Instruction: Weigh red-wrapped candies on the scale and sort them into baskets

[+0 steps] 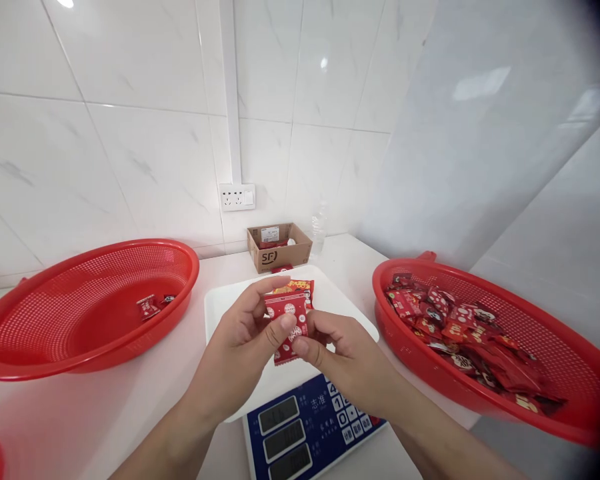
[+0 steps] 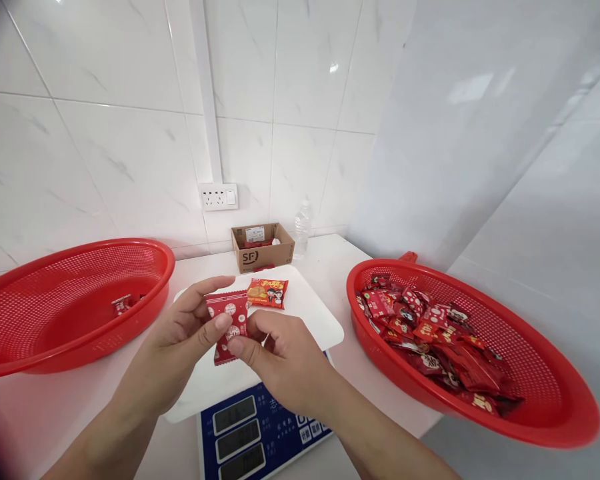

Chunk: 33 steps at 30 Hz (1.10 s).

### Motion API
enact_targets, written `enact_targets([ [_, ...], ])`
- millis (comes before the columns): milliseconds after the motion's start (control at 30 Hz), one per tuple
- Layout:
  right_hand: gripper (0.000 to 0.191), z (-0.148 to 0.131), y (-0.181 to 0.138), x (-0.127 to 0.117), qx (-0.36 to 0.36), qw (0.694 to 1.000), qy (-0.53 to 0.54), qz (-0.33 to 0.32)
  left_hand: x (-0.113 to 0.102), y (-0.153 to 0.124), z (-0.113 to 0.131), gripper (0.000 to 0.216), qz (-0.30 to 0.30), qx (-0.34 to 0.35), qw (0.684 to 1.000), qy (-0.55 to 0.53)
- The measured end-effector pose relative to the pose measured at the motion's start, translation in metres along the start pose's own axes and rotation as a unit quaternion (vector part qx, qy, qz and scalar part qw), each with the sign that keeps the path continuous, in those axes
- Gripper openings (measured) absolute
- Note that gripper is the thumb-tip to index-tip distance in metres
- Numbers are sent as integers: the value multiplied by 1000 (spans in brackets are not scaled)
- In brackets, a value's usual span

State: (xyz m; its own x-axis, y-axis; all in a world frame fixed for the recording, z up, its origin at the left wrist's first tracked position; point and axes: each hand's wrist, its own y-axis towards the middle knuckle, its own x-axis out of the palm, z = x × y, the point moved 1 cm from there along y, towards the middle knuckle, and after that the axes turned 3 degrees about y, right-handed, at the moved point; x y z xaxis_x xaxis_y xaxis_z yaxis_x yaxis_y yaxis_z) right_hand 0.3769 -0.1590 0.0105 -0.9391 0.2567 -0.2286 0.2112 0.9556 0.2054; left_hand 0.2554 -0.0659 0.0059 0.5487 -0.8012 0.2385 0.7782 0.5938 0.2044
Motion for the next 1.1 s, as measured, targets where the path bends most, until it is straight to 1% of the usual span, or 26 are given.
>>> enact_targets([
  [67,30,-3,-2,-1,-21,1000,5,9,0,0,2,25,-6,20,1000,20],
  [133,31,-4,-4,-2,-37,999,-7,34,-2,1,3,22,-19,27,998,47],
  [267,38,-4,-7,-4,-45,996,-34,65,-6,1,2,28,-82,3,989,119],
  [333,39,-4,-9,-3,-51,996,-45,61,-6,1,1,32,-114,-6,983,140],
  [433,40,-6,-10,-2,-70,995,-53,42,-5,0,2,36,-150,-15,981,123],
  [500,39,-7,-11,-1,-73,995,-53,32,-5,-1,3,39,-162,-15,980,114],
  [567,37,-8,-11,-1,-59,997,-48,27,-6,-1,4,42,-164,-18,980,116],
  [667,36,-7,-12,-1,-25,999,-35,29,-7,-2,4,38,-163,-21,979,116],
  [800,34,-4,-13,-1,0,1000,-11,27,-9,-2,5,29,-135,0,977,166],
  [867,33,-3,-13,-1,3,999,-18,28,-8,-2,5,26,-127,-2,974,186],
  [1000,33,1,-12,-2,11,998,-58,28,-7,1,6,20,-139,-20,966,216],
  [1033,33,3,-11,-3,12,997,-73,34,-7,3,6,19,-129,-22,962,241],
  [1067,32,5,-10,-4,13,995,-93,45,-9,4,6,17,-103,-16,956,275],
  [1100,32,8,-9,-6,14,991,-121,58,-11,5,7,15,-63,-2,948,311],
])
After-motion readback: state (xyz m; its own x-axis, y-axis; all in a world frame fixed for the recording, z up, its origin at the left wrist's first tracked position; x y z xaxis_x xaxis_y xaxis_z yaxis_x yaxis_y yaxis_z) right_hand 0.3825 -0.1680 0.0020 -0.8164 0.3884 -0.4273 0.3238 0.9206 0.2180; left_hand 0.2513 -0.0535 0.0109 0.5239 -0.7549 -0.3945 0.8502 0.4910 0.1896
